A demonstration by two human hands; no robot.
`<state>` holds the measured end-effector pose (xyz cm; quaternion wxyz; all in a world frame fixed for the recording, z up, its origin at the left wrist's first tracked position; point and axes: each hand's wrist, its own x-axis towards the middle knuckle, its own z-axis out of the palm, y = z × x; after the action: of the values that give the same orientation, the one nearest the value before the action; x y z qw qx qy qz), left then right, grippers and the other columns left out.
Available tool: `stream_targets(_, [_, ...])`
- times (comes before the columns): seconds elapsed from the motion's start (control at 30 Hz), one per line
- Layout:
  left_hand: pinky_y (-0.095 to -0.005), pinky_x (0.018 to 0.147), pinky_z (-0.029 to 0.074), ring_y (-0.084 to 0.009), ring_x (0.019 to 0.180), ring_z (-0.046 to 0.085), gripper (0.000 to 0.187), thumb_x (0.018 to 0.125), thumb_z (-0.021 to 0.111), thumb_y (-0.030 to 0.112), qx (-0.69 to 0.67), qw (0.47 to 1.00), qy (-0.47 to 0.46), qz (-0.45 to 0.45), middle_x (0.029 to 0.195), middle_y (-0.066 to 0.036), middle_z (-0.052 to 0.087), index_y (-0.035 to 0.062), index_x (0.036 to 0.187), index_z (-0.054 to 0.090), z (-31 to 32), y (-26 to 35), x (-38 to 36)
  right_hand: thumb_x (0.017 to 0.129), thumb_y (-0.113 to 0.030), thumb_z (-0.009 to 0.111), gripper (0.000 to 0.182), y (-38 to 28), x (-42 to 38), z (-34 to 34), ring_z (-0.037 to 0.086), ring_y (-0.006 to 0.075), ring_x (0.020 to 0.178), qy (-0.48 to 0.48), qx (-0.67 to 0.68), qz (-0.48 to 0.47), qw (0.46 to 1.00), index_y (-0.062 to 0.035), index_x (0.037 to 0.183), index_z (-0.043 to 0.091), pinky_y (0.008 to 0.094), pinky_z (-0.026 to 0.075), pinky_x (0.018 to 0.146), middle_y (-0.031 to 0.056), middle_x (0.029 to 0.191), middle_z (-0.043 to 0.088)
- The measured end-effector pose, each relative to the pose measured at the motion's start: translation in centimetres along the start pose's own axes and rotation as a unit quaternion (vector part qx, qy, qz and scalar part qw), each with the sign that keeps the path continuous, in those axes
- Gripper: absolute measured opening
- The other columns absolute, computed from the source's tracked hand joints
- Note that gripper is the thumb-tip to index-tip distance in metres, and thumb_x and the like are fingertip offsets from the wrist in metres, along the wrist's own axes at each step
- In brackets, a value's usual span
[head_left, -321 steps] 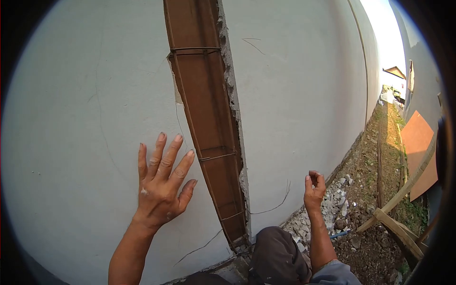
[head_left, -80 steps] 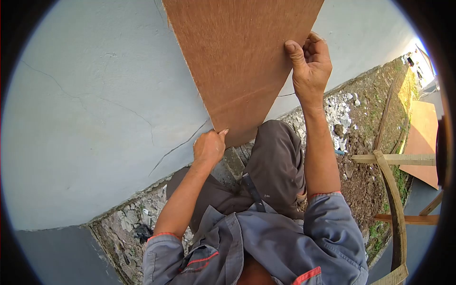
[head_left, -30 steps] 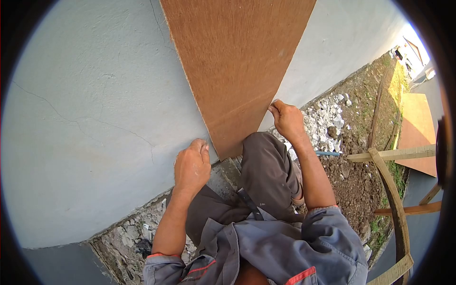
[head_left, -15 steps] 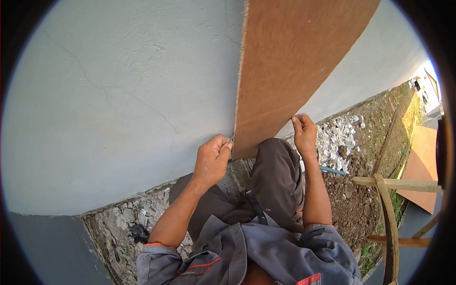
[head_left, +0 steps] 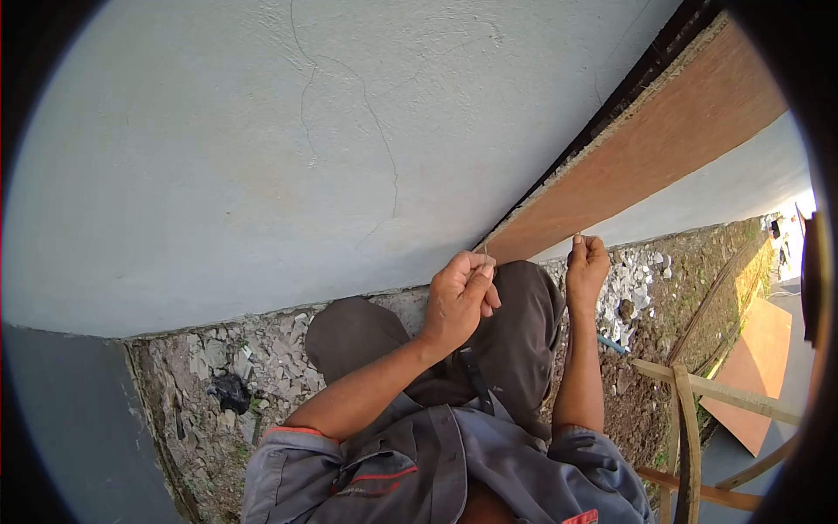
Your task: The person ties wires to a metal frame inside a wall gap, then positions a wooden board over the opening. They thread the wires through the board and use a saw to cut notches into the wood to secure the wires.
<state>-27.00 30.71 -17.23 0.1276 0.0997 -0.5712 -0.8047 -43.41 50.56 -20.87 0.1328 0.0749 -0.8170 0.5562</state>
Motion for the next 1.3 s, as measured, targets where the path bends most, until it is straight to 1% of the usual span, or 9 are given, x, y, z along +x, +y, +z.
stream_targets(0.07, [-0.0233,0.064,0.050,-0.0100,0.072,0.063,0.019,0.104,0.056,0.012,-0.054,0.998,-0.011,-0.030,0.087,-0.010,0.071,-0.0032,0.112,0.063,-0.3,-0.6,0.4,0.102,-0.010,0.057,0.022,-0.8,-0.5,-0.1,0.045,0.0065,0.051,0.003,0.018,0.027,0.999,-0.0003,0.083,0.057,0.0259,0.035,0.047,-0.0001,0.059,0.052])
stream_targets(0.23, [-0.0268,0.066,0.054,-0.0145,0.075,0.067,0.019,0.104,0.059,0.017,-0.093,0.988,-0.106,-0.056,0.091,-0.012,0.071,-0.0007,0.103,0.065,-0.9,-1.6,2.0,0.102,-0.012,0.057,0.014,-3.2,-1.7,-1.0,0.051,0.0109,0.042,-0.051,0.134,0.170,0.975,0.0011,0.101,0.061,0.0242,0.039,0.039,0.0054,0.061,0.059])
stream_targets(0.33, [-0.0302,0.069,0.059,-0.0182,0.077,0.070,0.022,0.104,0.059,0.021,-0.141,0.979,-0.132,-0.059,0.092,-0.014,0.071,-0.0003,0.103,0.063,-0.2,-2.3,2.4,0.104,-0.007,0.049,0.016,-3.8,-2.2,-1.7,0.066,0.0182,0.059,-0.084,0.217,0.240,0.942,0.0032,0.112,0.058,0.0271,0.054,0.053,0.0133,0.079,0.067])
stream_targets(0.43, [-0.0328,0.071,0.061,-0.0210,0.078,0.071,0.023,0.105,0.057,0.021,-0.158,0.977,-0.136,-0.048,0.093,-0.016,0.071,-0.0013,0.102,0.061,0.1,-2.7,2.4,0.105,-0.010,0.049,0.016,-3.2,-3.3,-1.1,0.071,0.0196,0.071,-0.076,0.274,0.271,0.920,-0.0008,0.117,0.056,0.0274,0.057,0.065,0.0128,0.084,0.070])
stream_targets(0.77, [-0.0363,0.079,0.063,-0.0254,0.088,0.073,0.027,0.106,0.054,0.024,-0.125,0.976,-0.179,-0.022,0.099,-0.018,0.070,-0.0027,0.105,0.061,0.1,-4.0,3.1,0.104,-0.015,0.058,0.024,-3.4,-5.3,-0.8,0.068,0.0126,0.075,-0.179,0.187,0.200,0.945,0.0030,0.114,0.070,0.0264,0.056,0.071,0.0092,0.084,0.073])
stream_targets(0.83, [-0.0387,0.086,0.061,-0.0259,0.095,0.072,0.030,0.106,0.054,0.026,-0.118,0.975,-0.188,-0.028,0.106,-0.018,0.069,-0.0030,0.107,0.061,0.5,-4.4,3.3,0.101,-0.009,0.058,0.022,-3.9,-4.9,-0.8,0.065,0.0140,0.068,-0.172,0.148,0.163,0.960,0.0066,0.097,0.072,0.0283,0.053,0.064,0.0097,0.079,0.071])
stream_targets(0.97, [-0.0416,0.096,0.056,-0.0256,0.105,0.069,0.035,0.106,0.054,0.030,-0.104,0.981,-0.166,-0.008,0.114,-0.015,0.068,-0.0039,0.109,0.064,1.5,-4.9,3.3,0.099,-0.013,0.060,0.026,-3.7,-4.0,-0.8,0.064,0.0146,0.065,-0.201,0.081,0.070,0.974,0.0082,0.089,0.070,0.0325,0.052,0.062,0.0119,0.073,0.069])
stream_targets(1.1, [-0.0391,0.098,0.054,-0.0243,0.106,0.067,0.038,0.105,0.056,0.032,-0.146,0.962,-0.215,-0.083,0.114,-0.014,0.067,-0.0049,0.108,0.067,2.7,-5.1,3.4,0.099,-0.021,0.060,0.033,-6.1,-2.9,-1.6,0.064,0.0259,0.061,-0.255,-0.048,0.039,0.965,0.0067,0.085,0.069,0.0391,0.050,0.062,0.0188,0.069,0.066])
stream_targets(1.3, [-0.0367,0.094,0.054,-0.0219,0.098,0.068,0.039,0.105,0.057,0.032,-0.131,0.969,-0.207,-0.038,0.110,-0.013,0.069,-0.0057,0.110,0.066,3.0,-5.4,4.4,0.098,-0.029,0.064,0.036,-8.4,-3.0,-3.6,0.065,0.0350,0.064,-0.286,-0.122,0.017,0.950,0.0044,0.085,0.070,0.0416,0.050,0.063,0.0213,0.073,0.067])
